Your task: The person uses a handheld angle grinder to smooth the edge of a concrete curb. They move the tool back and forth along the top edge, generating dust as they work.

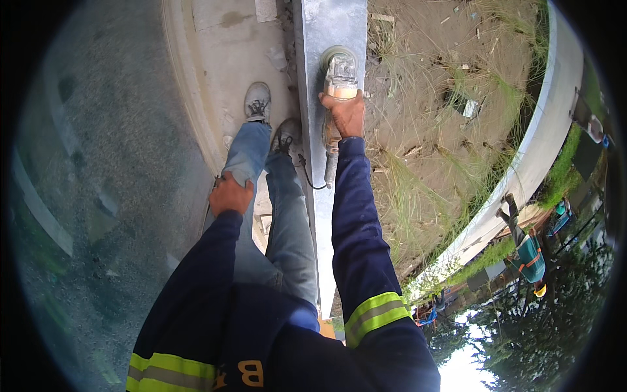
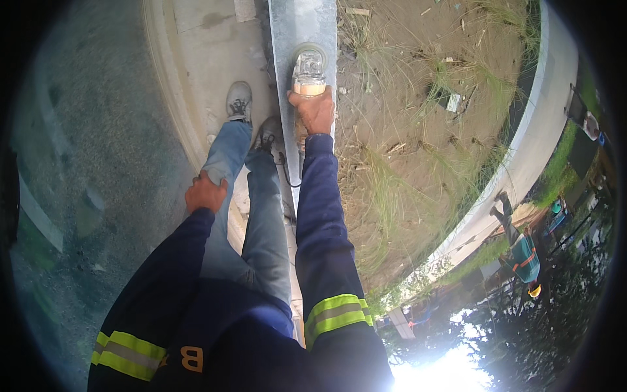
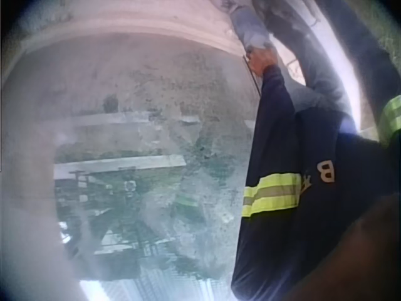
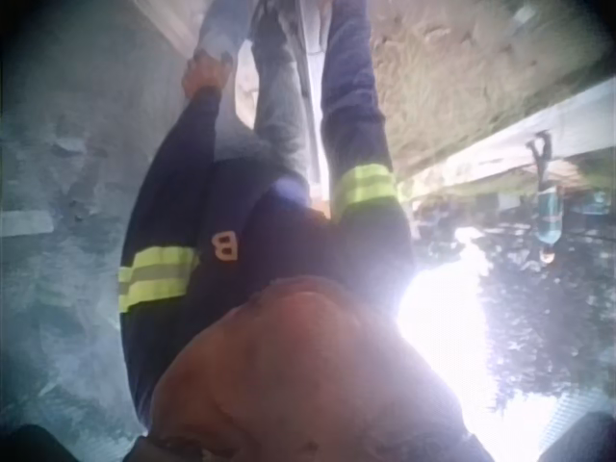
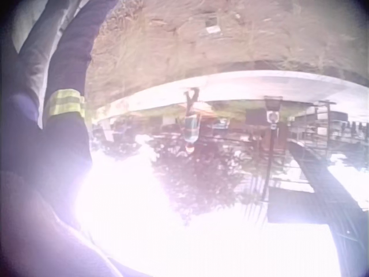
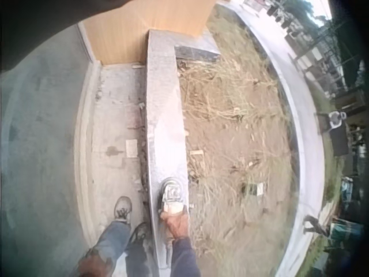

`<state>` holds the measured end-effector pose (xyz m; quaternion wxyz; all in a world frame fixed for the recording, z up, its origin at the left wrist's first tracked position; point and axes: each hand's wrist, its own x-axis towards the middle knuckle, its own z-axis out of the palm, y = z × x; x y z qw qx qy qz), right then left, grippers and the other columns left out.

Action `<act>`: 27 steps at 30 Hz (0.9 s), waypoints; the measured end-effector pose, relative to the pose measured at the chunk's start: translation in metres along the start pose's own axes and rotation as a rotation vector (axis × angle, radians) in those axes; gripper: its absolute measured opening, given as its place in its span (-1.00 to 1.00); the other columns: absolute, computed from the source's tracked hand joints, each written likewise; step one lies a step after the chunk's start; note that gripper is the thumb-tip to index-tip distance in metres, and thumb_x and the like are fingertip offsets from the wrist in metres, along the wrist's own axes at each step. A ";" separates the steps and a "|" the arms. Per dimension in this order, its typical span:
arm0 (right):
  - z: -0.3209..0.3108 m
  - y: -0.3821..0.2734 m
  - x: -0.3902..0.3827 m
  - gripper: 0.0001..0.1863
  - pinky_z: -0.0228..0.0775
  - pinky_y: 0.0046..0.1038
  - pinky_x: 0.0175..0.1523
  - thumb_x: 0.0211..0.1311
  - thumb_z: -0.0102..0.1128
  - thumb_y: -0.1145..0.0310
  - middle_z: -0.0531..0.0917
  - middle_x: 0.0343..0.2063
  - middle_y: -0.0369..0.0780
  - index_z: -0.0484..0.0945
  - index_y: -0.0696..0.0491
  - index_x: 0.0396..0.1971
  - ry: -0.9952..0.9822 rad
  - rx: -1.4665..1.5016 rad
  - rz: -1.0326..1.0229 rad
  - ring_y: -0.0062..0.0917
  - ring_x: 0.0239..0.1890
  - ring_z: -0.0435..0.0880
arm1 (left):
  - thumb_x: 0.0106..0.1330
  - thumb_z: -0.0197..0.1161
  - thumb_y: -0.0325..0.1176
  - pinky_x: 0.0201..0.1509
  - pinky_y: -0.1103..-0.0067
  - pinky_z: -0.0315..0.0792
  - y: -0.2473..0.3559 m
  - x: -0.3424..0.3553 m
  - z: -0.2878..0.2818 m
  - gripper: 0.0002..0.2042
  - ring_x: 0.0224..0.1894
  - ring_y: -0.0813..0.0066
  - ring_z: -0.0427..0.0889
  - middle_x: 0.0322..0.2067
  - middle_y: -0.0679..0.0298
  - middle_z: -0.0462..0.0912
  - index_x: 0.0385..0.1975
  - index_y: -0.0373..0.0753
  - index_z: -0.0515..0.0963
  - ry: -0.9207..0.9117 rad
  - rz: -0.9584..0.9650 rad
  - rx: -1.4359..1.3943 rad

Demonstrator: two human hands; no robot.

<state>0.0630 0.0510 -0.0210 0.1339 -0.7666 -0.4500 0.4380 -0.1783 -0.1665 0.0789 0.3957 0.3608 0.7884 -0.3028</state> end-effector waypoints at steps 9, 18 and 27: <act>-0.012 0.024 -0.037 -0.23 0.62 -0.22 0.03 -0.14 0.70 0.12 0.80 -0.18 0.06 0.56 0.32 -0.01 -0.084 -0.039 0.072 -0.20 -0.12 0.82 | 0.32 0.28 0.17 0.15 0.18 0.61 0.009 0.002 -0.007 -0.31 0.01 -0.13 0.78 0.01 -0.14 0.72 0.24 -0.30 0.50 -0.034 -0.025 0.020; 0.004 -0.014 -0.006 -0.23 0.63 -0.26 0.02 -0.11 0.69 0.12 0.80 -0.18 0.04 0.55 0.35 -0.02 -0.043 -0.045 0.025 -0.24 -0.15 0.82 | 0.32 0.29 0.18 0.16 0.19 0.61 0.005 0.002 -0.001 -0.29 0.02 -0.15 0.77 0.04 -0.15 0.71 0.27 -0.29 0.51 -0.039 -0.023 0.017; 0.000 0.016 -0.035 -0.26 0.62 -0.28 0.06 -0.11 0.70 0.16 0.80 -0.14 0.00 0.55 0.31 -0.01 -0.094 -0.085 0.077 -0.30 -0.11 0.81 | 0.31 0.28 0.17 0.14 0.16 0.61 0.001 0.006 0.000 -0.34 -0.01 -0.12 0.79 0.00 -0.13 0.73 0.17 -0.31 0.53 -0.010 -0.014 0.006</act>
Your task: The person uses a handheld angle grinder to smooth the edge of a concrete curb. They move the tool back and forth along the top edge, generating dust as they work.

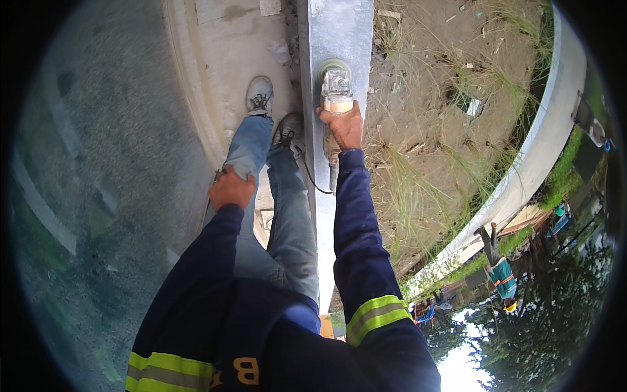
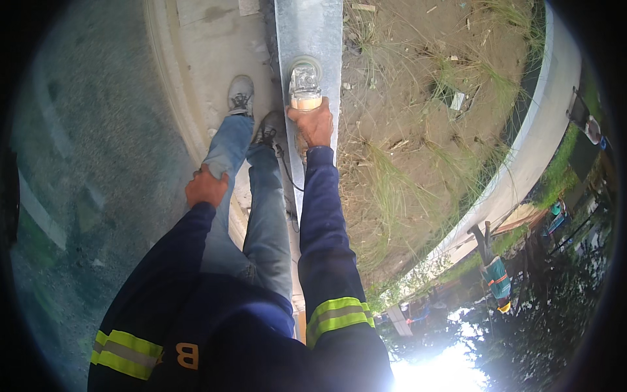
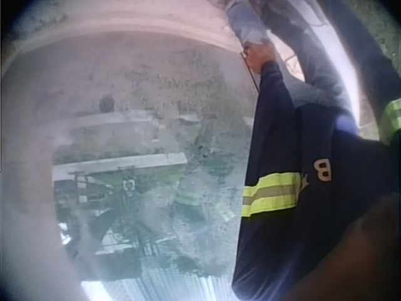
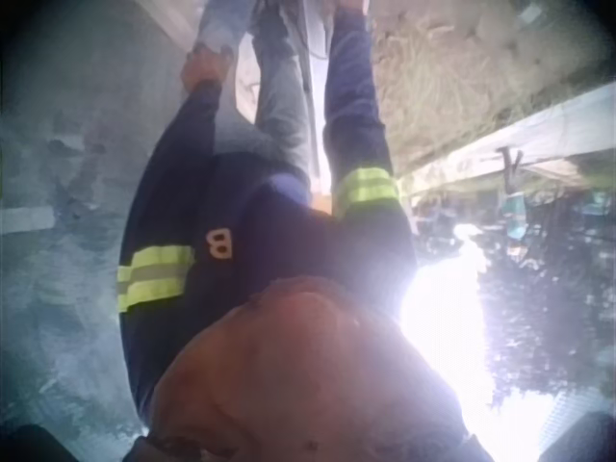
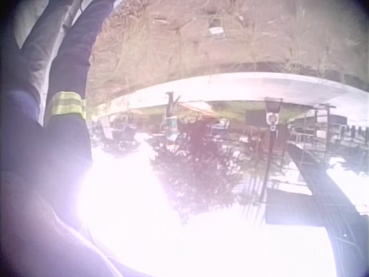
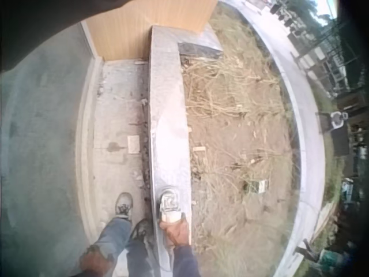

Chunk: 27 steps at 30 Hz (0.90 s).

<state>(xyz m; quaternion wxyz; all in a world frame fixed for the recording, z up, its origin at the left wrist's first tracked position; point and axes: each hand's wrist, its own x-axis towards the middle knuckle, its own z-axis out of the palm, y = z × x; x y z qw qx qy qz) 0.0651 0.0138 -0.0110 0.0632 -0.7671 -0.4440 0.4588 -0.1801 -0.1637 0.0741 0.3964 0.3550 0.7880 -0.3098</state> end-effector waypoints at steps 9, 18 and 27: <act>0.003 -0.034 0.046 -0.29 0.62 -0.31 0.00 -0.09 0.71 0.16 0.81 -0.20 -0.05 0.58 0.30 -0.04 0.073 0.050 -0.084 -0.35 -0.16 0.80 | 0.30 0.29 0.16 0.12 0.15 0.63 -0.002 -0.001 0.000 -0.35 -0.03 -0.10 0.80 -0.02 -0.12 0.74 0.14 -0.33 0.52 0.009 0.005 -0.015; -0.002 -0.005 0.006 -0.26 0.62 -0.32 0.02 -0.11 0.71 0.17 0.80 -0.18 -0.03 0.56 0.32 0.00 0.018 -0.014 -0.031 -0.36 -0.14 0.80 | 0.30 0.30 0.15 0.14 0.16 0.62 -0.004 -0.001 -0.003 -0.36 -0.03 -0.11 0.80 -0.03 -0.14 0.74 0.14 -0.32 0.53 0.015 0.008 -0.021; -0.003 -0.032 0.041 -0.28 0.62 -0.32 0.01 -0.08 0.70 0.17 0.81 -0.19 -0.03 0.56 0.33 -0.02 0.052 0.058 -0.080 -0.35 -0.16 0.80 | 0.30 0.30 0.15 0.10 0.17 0.64 -0.004 0.000 0.000 -0.36 -0.06 -0.10 0.80 -0.06 -0.14 0.75 0.13 -0.31 0.54 0.041 0.026 0.000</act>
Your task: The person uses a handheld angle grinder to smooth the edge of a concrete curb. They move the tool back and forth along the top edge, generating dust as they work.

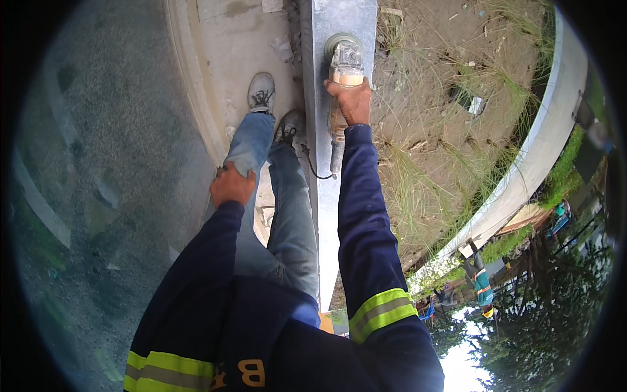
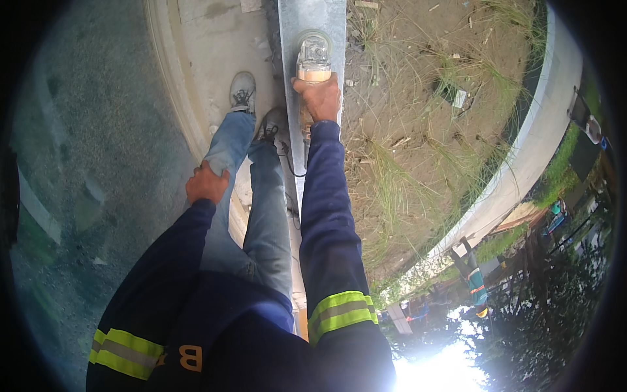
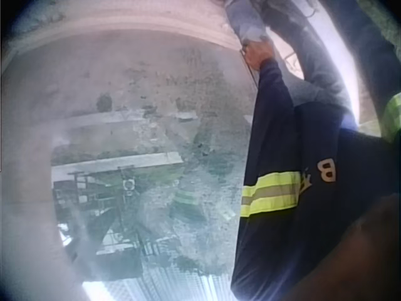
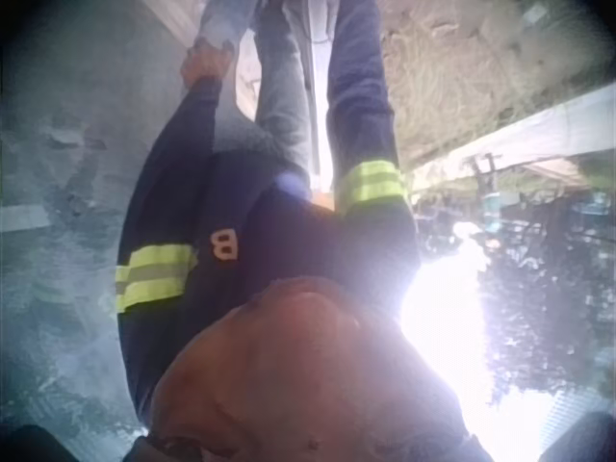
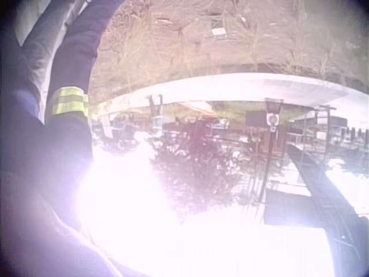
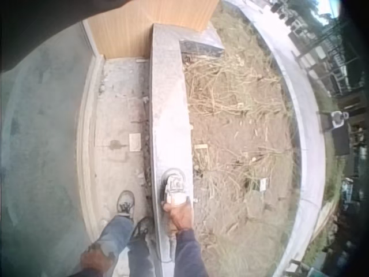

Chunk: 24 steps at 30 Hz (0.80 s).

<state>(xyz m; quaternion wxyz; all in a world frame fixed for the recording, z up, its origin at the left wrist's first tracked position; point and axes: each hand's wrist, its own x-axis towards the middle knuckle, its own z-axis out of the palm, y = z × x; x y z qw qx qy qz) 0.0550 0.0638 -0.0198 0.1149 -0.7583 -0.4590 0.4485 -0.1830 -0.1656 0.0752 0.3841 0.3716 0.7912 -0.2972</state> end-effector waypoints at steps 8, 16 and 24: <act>-0.001 0.017 -0.031 -0.26 0.62 -0.31 0.03 -0.11 0.70 0.17 0.81 -0.21 -0.03 0.55 0.32 -0.01 -0.063 -0.058 0.044 -0.32 -0.16 0.81 | 0.31 0.28 0.16 0.10 0.14 0.63 0.002 0.000 -0.002 -0.36 -0.05 -0.08 0.80 -0.06 -0.13 0.75 0.13 -0.31 0.53 -0.021 -0.013 0.003; 0.003 -0.014 0.009 -0.31 0.62 -0.33 -0.03 -0.10 0.71 0.21 0.82 -0.20 -0.07 0.58 0.33 -0.04 0.012 0.041 0.001 -0.37 -0.19 0.80 | 0.30 0.28 0.16 0.10 0.15 0.63 0.000 0.000 0.003 -0.35 -0.06 -0.06 0.81 -0.05 -0.10 0.76 0.14 -0.31 0.52 -0.019 -0.017 0.009; -0.005 0.020 -0.035 -0.19 0.60 -0.17 0.09 -0.16 0.69 0.06 0.79 -0.15 0.09 0.56 0.31 0.01 -0.028 -0.019 0.070 -0.08 -0.07 0.81 | 0.29 0.29 0.16 0.11 0.17 0.63 0.000 0.001 -0.003 -0.36 -0.05 -0.09 0.81 -0.05 -0.12 0.76 0.11 -0.32 0.53 -0.023 -0.019 -0.014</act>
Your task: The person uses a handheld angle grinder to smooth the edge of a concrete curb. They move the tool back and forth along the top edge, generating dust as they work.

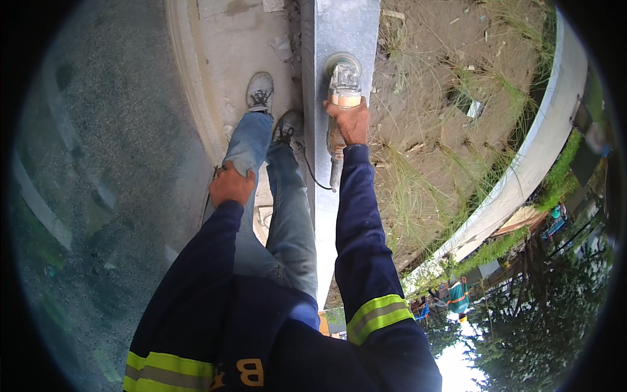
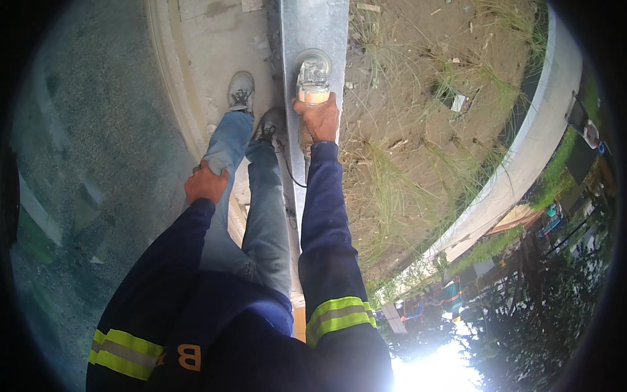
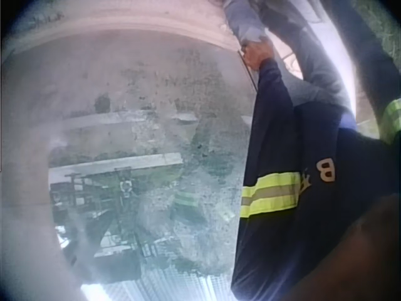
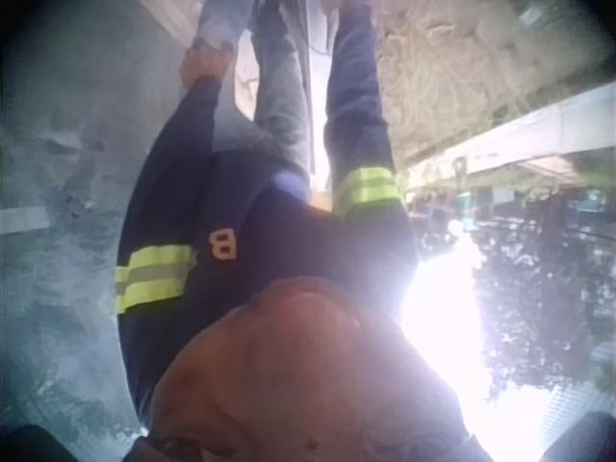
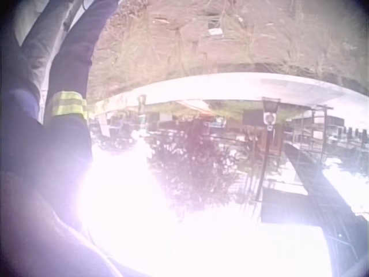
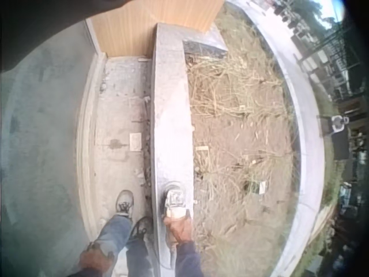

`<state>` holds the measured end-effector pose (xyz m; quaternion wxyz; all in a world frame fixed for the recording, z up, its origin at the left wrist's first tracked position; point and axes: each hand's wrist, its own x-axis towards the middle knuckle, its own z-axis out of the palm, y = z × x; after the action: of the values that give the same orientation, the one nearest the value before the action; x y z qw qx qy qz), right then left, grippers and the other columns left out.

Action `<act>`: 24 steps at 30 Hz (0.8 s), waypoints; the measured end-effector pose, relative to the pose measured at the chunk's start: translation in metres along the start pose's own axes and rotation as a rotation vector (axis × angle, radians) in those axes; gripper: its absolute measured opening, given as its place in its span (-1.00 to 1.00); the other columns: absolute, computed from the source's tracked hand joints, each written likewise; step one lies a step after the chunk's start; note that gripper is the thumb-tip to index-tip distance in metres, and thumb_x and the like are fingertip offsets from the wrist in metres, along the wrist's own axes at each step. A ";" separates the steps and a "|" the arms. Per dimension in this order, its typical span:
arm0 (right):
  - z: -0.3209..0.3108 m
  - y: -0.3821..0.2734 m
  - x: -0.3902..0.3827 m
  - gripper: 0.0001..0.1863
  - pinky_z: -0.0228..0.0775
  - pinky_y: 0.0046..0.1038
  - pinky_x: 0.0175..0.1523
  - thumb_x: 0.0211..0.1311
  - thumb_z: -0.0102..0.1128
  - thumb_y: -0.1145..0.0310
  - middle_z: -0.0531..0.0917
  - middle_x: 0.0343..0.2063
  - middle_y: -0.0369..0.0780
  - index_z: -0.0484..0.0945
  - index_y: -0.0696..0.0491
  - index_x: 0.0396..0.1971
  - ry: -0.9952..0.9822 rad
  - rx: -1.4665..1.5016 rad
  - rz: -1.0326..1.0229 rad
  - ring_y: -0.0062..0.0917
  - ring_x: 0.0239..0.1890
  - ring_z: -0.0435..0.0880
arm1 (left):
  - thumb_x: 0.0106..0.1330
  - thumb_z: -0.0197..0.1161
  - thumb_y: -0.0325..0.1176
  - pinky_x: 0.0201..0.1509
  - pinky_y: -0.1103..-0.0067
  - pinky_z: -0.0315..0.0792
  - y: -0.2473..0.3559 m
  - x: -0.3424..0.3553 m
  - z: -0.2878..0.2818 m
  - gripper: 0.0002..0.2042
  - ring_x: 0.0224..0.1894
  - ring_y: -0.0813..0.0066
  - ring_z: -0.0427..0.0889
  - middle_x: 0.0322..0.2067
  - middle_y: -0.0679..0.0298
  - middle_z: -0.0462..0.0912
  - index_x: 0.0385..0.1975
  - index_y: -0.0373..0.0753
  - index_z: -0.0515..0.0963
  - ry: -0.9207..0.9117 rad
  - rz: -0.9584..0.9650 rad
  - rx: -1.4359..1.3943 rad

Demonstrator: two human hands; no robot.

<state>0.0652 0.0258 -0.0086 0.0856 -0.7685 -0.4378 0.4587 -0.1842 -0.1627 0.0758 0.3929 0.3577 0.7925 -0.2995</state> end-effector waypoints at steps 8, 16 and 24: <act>0.013 -0.034 0.045 -0.21 0.59 -0.13 0.08 -0.17 0.69 0.05 0.79 -0.14 0.13 0.58 0.31 -0.03 0.016 0.043 -0.084 -0.05 -0.07 0.82 | 0.29 0.28 0.14 0.12 0.15 0.62 0.003 0.001 -0.001 -0.37 -0.05 -0.10 0.80 -0.06 -0.13 0.76 0.11 -0.33 0.54 0.004 0.013 0.001; -0.013 0.005 0.018 -0.36 0.62 -0.34 -0.02 -0.07 0.68 0.24 0.81 -0.21 -0.10 0.60 0.27 -0.03 0.023 0.089 -0.049 -0.38 -0.19 0.80 | 0.30 0.29 0.16 0.14 0.16 0.61 0.002 -0.001 -0.001 -0.34 -0.02 -0.12 0.79 -0.03 -0.15 0.74 0.15 -0.34 0.52 -0.016 0.002 -0.007; 0.009 -0.003 -0.023 -0.27 0.62 -0.30 0.01 -0.11 0.71 0.20 0.81 -0.19 -0.02 0.54 0.34 -0.01 -0.062 -0.112 0.039 -0.32 -0.16 0.80 | 0.30 0.29 0.15 0.14 0.17 0.62 0.001 -0.004 0.000 -0.37 -0.02 -0.10 0.79 -0.03 -0.14 0.74 0.11 -0.32 0.54 -0.008 -0.004 0.005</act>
<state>0.0517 0.0079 0.0026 0.0198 -0.7659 -0.4502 0.4586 -0.1821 -0.1632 0.0787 0.3943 0.3558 0.7910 -0.3038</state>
